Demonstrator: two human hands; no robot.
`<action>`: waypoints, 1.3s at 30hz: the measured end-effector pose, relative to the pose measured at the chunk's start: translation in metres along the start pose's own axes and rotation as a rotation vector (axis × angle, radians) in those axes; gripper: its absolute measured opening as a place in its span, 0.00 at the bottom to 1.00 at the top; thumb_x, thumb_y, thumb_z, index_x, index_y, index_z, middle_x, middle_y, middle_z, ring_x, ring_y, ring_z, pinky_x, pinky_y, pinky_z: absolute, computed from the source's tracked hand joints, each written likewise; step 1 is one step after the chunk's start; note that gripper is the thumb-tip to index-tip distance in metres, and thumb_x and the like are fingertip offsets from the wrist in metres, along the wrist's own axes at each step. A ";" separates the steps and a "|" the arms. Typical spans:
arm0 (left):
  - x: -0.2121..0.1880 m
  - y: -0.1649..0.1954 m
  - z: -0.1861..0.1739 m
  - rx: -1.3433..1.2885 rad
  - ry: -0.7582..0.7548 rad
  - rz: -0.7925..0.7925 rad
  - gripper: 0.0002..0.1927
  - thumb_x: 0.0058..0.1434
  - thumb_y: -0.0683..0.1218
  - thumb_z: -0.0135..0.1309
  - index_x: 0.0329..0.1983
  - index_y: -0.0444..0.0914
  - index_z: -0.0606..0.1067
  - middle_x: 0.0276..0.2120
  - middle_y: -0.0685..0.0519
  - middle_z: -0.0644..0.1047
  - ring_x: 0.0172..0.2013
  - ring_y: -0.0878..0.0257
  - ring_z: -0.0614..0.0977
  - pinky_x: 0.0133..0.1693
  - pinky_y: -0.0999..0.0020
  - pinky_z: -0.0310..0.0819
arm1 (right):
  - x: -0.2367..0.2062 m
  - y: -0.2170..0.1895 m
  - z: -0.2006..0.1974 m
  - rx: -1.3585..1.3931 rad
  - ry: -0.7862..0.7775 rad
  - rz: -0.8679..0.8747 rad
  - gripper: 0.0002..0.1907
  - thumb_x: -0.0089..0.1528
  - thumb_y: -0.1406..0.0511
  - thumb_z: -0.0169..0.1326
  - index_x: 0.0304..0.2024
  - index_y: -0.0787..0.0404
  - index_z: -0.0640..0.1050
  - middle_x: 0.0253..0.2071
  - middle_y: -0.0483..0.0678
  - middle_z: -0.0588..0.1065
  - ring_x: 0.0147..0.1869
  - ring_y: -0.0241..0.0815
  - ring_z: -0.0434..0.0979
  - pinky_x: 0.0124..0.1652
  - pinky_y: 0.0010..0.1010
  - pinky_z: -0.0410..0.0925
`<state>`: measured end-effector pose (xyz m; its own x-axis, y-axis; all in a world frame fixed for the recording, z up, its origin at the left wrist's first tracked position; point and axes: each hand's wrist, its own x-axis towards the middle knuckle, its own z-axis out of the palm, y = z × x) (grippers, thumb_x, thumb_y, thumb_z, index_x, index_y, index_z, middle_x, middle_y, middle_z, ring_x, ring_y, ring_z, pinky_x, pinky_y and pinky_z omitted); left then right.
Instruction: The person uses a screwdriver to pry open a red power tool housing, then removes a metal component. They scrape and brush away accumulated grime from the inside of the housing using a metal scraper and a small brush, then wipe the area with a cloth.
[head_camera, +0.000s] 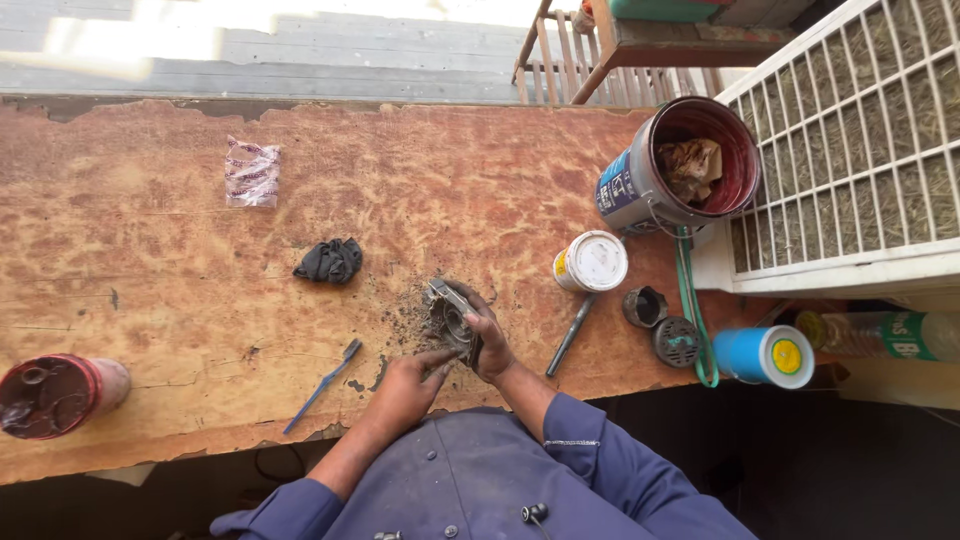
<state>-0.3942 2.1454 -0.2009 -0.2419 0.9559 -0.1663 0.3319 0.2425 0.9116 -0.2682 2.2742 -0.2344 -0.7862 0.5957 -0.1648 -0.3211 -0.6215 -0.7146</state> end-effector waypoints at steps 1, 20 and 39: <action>0.002 0.000 0.002 -0.036 -0.022 0.012 0.16 0.63 0.46 0.57 0.54 0.42 0.81 0.42 0.44 0.85 0.42 0.52 0.88 0.45 0.61 0.79 | 0.000 -0.001 0.001 0.023 -0.001 -0.003 0.44 0.59 0.51 0.56 0.73 0.61 0.59 0.67 0.57 0.66 0.66 0.51 0.72 0.62 0.51 0.71; -0.007 0.000 -0.018 0.131 -0.117 -0.185 0.17 0.63 0.46 0.56 0.55 0.48 0.82 0.29 0.44 0.84 0.22 0.61 0.83 0.34 0.62 0.79 | 0.000 0.018 0.016 0.034 0.106 0.001 0.44 0.55 0.53 0.58 0.71 0.57 0.61 0.65 0.56 0.68 0.65 0.49 0.72 0.62 0.49 0.70; -0.029 -0.068 -0.102 -0.046 0.007 -0.336 0.17 0.64 0.51 0.56 0.56 0.47 0.80 0.47 0.46 0.84 0.44 0.55 0.87 0.47 0.63 0.79 | 0.026 0.053 0.041 -1.606 0.192 -0.365 0.45 0.51 0.45 0.62 0.70 0.44 0.65 0.73 0.57 0.54 0.79 0.61 0.52 0.70 0.56 0.56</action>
<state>-0.5022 2.0840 -0.2199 -0.3368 0.8225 -0.4582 0.1915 0.5363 0.8220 -0.3268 2.2359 -0.2487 -0.6850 0.7087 0.1692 0.4710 0.6078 -0.6393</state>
